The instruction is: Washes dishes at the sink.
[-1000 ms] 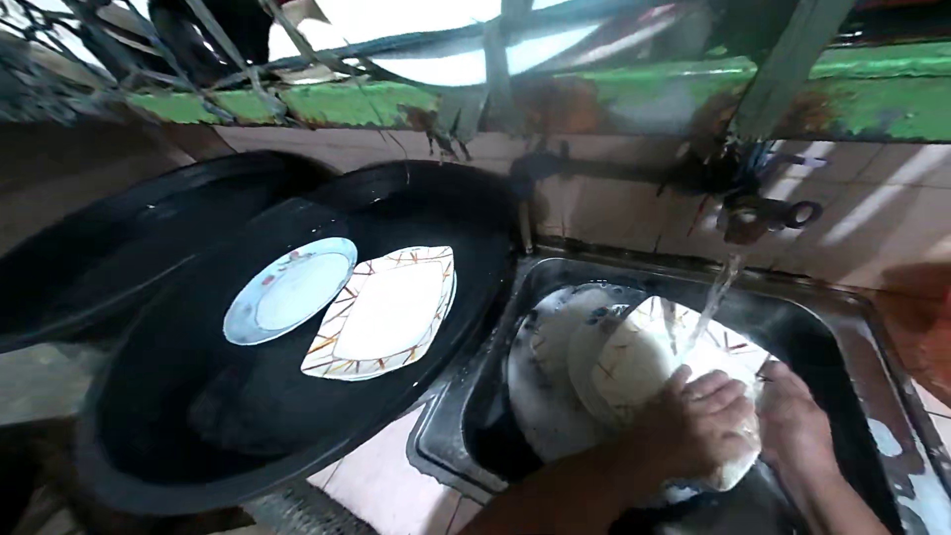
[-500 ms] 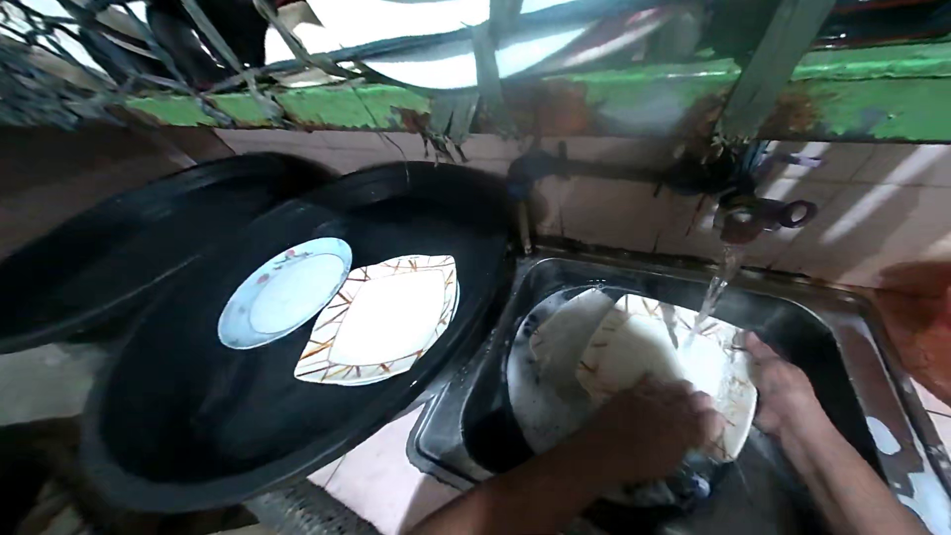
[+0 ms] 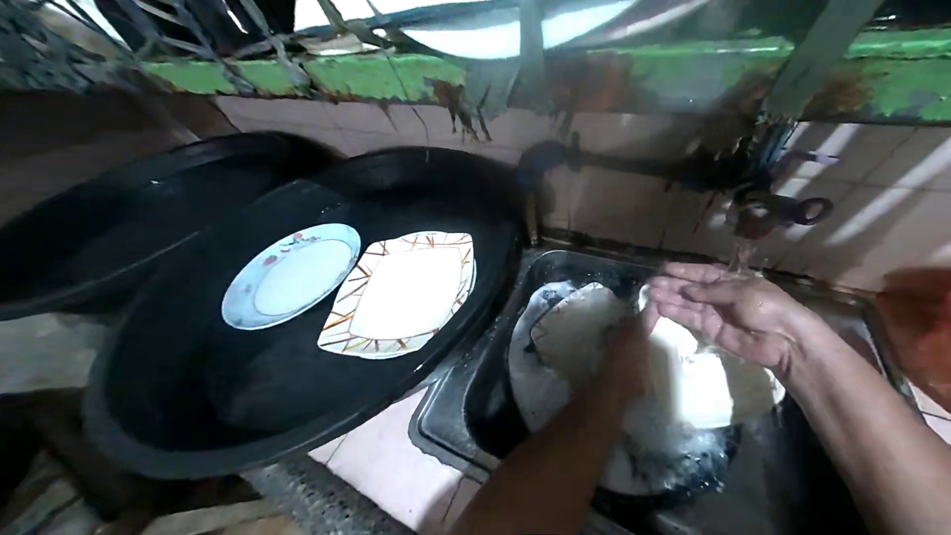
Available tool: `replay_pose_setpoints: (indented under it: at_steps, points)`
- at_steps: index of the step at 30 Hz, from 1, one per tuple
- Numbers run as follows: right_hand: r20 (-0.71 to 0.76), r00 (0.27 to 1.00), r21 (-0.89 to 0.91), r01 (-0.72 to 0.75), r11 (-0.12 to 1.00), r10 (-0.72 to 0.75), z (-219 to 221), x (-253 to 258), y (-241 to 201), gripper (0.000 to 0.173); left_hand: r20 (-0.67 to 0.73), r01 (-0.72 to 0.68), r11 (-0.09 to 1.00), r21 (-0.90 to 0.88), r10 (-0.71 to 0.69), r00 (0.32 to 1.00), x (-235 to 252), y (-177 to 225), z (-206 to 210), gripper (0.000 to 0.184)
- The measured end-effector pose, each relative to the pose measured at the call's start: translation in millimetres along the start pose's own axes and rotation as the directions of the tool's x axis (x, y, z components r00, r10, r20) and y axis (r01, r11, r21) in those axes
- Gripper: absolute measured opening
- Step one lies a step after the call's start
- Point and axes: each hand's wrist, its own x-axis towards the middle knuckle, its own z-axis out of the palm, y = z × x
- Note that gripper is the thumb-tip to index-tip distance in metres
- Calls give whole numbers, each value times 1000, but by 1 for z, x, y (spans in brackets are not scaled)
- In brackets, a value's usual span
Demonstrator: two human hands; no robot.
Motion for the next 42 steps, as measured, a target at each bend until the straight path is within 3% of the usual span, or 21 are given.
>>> replay_pose_setpoints:
  at_steps: [4, 6, 7, 9, 10, 12, 14, 16, 18, 19, 21, 23, 24, 25, 26, 28, 31, 35, 37, 39, 42]
  points:
    - [-172, 985, -188, -25, 982, -8, -33, -1, 16, 23, -31, -108, 992, 62, 110, 993, -13, 48, -15, 47]
    - [-248, 969, -239, -56, 969, -5, -48, 9, 34, 38, -66, -252, 914, 319, 286, 956, -37, 83, -33, 38]
    - [-306, 952, -287, -65, 956, -27, -53, 16, 45, 49, -13, -398, 786, 472, 458, 889, -50, 92, -43, 34]
    - [-365, 922, -473, -62, 879, -131, -64, 30, 72, 51, 208, -616, 380, 691, 711, 672, -71, 105, -67, 30]
    - [-309, 935, -610, -55, 790, -173, -72, 36, 87, 45, 319, -657, 166, 735, 771, 552, -79, 110, -80, 28]
    - [-143, 965, -896, -31, 442, -222, -84, 47, 116, 36, 434, -639, -84, 765, 800, 414, -92, 120, -103, 28]
    - [-66, 986, -994, -51, 93, -156, -86, 48, 141, 54, 414, -537, -146, 831, 807, 421, -94, 125, -129, 28]
    - [-53, 994, -993, -63, -102, -94, -80, 42, 159, 64, 261, -370, -57, 927, 806, 531, -85, 126, -155, 32]
    - [-25, 994, -987, -41, -155, -104, -76, 35, 170, 61, 29, -150, 94, 984, 751, 660, -73, 130, -170, 32]
    - [-21, 996, -988, -34, -153, -89, -76, 32, 172, 60, -58, -92, 167, 982, 722, 689, -68, 131, -172, 34]
    - [-17, 999, -994, -22, -104, -50, -79, 25, 174, 60, -64, -113, 187, 976, 741, 668, -63, 125, -162, 39]
    - [6, 999, -1000, 6, -15, -45, -87, 16, 179, 61, 102, -299, 109, 948, 787, 609, -50, 97, -140, 36]
    - [25, 998, -1000, 26, 16, -64, -91, 13, 182, 60, 163, -366, 124, 922, 734, 660, -40, 79, -128, 35]
    - [33, 996, -998, 37, 41, -82, -94, 11, 184, 60, 178, -373, 217, 902, 601, 779, -26, 61, -118, 34]
    - [37, 994, -997, 44, 70, -103, -97, 9, 185, 61, 156, -298, 319, 900, 402, 902, -9, 41, -113, 37]
    - [16, 989, -991, 35, 127, -149, -97, 7, 187, 62, 25, -55, 381, 923, 83, 996, 28, -3, -114, 49]
    - [-15, 973, -988, 20, 152, -230, -95, 7, 192, 50, -220, 219, 450, 866, -50, 974, 60, -53, -115, 66]
    - [10, 982, -998, 21, 54, -186, -90, 5, 191, 42, -384, 403, 511, 759, -148, 911, 57, -50, -109, 57]
    - [-17, 998, -1000, -16, 15, -64, -86, 6, 187, 48, -354, 422, 466, 778, -230, 907, 57, -40, -121, 47]
    - [-34, 999, -999, -34, -17, -1, -83, 7, 185, 51, -290, 380, 502, 777, -250, 924, 54, -25, -132, 39]
    - [-63, 995, -995, -57, -76, 75, -79, 8, 181, 54, -269, 269, 586, 764, -89, 959, 45, 5, -134, 33]
